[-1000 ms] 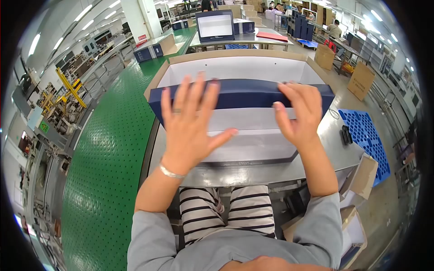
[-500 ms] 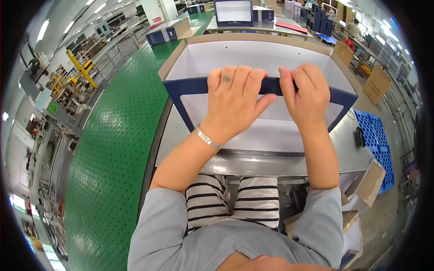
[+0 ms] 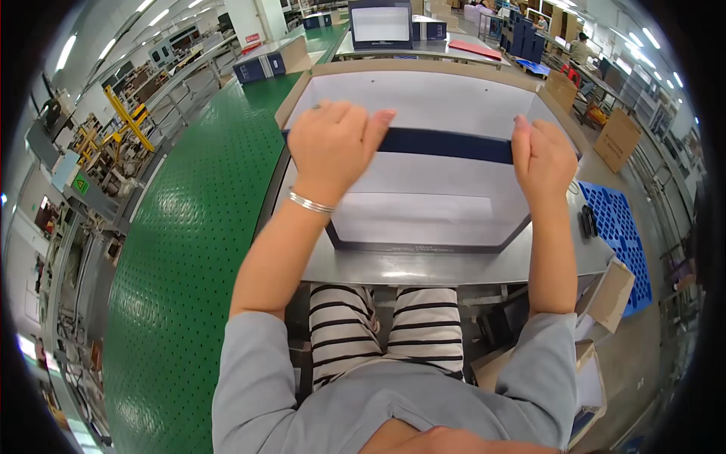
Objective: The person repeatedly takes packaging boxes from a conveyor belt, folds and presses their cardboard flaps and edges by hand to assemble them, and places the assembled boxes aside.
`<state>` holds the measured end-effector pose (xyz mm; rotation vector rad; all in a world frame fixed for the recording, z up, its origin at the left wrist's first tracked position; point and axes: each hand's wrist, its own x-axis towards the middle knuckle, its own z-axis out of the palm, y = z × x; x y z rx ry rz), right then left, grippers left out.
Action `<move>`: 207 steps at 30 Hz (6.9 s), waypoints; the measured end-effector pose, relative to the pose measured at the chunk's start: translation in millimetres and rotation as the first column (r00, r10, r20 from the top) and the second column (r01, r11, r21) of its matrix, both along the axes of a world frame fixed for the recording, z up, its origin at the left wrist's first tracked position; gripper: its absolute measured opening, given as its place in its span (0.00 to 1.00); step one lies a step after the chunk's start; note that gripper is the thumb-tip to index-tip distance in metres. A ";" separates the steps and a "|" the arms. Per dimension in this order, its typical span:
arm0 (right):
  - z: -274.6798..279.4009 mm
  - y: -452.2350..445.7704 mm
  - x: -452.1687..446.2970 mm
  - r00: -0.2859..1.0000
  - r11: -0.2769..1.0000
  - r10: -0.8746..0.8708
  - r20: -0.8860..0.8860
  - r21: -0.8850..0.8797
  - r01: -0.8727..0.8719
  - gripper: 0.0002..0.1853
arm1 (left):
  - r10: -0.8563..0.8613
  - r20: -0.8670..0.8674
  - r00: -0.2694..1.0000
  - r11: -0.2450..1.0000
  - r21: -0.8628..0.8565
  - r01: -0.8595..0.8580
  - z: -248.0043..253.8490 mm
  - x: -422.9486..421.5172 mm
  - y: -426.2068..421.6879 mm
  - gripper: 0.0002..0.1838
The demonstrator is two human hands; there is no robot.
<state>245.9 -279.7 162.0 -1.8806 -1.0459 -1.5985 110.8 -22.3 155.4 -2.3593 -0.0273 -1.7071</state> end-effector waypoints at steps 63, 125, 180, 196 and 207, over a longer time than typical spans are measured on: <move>-21.9 8.8 0.8 0.840 0.833 0.542 0.032 0.112 -0.542 0.23 | -0.032 0.142 0.989 0.920 -0.382 0.085 39.6 -56.7 57.0 0.13; -27.3 -79.7 -17.7 0.698 0.699 0.715 -0.046 0.007 -0.715 0.27 | -0.638 0.003 0.770 0.752 -0.210 0.624 21.7 -2.2 -6.5 0.14; -27.0 29.8 -80.2 -0.742 -0.539 0.664 0.092 0.747 -0.390 0.27 | 0.043 -0.300 0.953 0.851 -0.489 -0.192 -139.1 59.5 160.4 0.14; -32.5 49.3 -136.2 -0.898 -0.536 0.422 0.127 0.833 -0.135 0.34 | -0.233 -0.076 0.969 0.121 -0.991 -0.049 -198.5 77.0 157.4 0.17; -82.6 31.4 -147.8 -0.853 -0.401 0.521 0.020 0.888 -0.224 0.35 | -0.250 -0.111 0.962 0.219 -0.974 -0.055 -220.9 98.2 136.2 0.17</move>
